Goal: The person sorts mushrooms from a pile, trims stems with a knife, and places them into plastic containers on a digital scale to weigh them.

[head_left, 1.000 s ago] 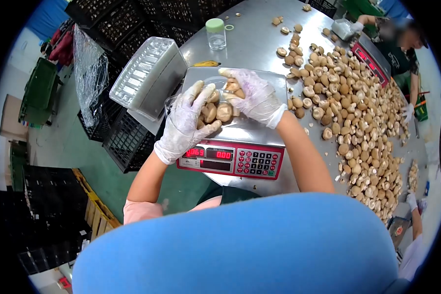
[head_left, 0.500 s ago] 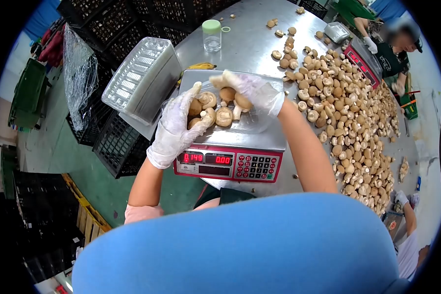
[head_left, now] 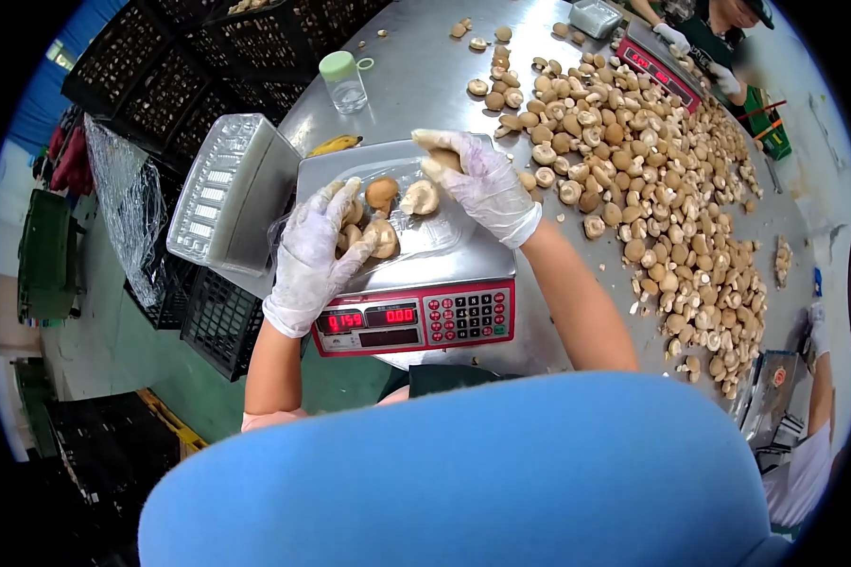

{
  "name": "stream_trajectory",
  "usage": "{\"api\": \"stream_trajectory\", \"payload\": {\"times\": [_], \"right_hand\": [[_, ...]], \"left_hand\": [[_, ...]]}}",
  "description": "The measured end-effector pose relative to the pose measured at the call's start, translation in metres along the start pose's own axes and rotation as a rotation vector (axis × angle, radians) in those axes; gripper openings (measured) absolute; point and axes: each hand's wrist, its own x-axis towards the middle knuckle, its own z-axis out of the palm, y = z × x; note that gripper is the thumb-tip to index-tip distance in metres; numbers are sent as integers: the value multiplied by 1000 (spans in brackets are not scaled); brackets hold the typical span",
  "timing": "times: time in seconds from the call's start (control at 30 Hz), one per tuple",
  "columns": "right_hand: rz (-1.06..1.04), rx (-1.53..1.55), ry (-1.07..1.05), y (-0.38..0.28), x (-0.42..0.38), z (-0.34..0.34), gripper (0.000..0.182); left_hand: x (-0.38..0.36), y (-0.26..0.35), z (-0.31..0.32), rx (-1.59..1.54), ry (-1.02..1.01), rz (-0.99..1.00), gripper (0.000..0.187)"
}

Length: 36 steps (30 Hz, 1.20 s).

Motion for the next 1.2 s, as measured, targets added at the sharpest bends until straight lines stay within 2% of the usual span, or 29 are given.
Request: {"api": "stream_trajectory", "payload": {"times": [0.07,0.1,0.13,0.2,0.23,0.27,0.33,0.37,0.4,0.47,0.6,0.7,0.73,0.8,0.83,1.0,1.07,1.1,1.17,1.2], "right_hand": [[-5,142,73,-26,2,4,33],[220,348,-19,-40,1,7,32],[13,301,-28,-32,1,20,32],[-171,-91,-240,-13,-3,34,35],[-518,-577,-174,-1,-7,37,38],[-515,-564,-175,12,-10,36,38],[-709,-880,-95,18,-7,32,39],[-353,-236,-195,21,-2,33,41],[-236,-139,-249,15,3,24,43],[152,202,-260,-22,-3,6,42],[106,100,-188,-11,-15,-9,40],[-205,-270,-126,0,-31,-22,35],[-204,-272,-123,2,-37,-23,35],[38,-49,-142,3,-48,-26,33],[-171,-256,-93,13,-54,-23,32],[-155,-207,-47,6,-66,-24,29],[85,-72,-17,-3,-67,-25,28],[84,-68,-14,2,-73,-26,28],[-279,-541,124,15,-93,-34,28],[-213,-579,173,7,-107,-43,30]], "left_hand": [[-1,0,3,3,-1,23,64],[0,0,4,-24,-10,-3,69],[1,0,4,-19,-19,-5,69],[0,2,3,-178,-27,-74,75],[-1,-3,3,-188,-39,-22,80],[-2,-3,3,-182,-48,-31,80],[-1,0,3,-127,-42,-65,81],[0,3,0,-135,-47,-60,80],[-1,4,0,-129,-51,-69,80],[0,5,-1,-98,-46,-64,79],[7,17,-8,-28,-72,-39,76],[18,33,-14,-60,-122,51,72],[20,35,-12,-60,-123,54,72],[21,36,-4,-49,-189,117,63],[21,32,1,-64,-199,169,56],[20,28,9,-153,-211,131,49],[20,27,9,-197,-201,139,50],[21,28,7,-194,-204,141,50],[23,29,1,-168,-166,40,49],[16,27,10,-638,-81,-216,48]]}}
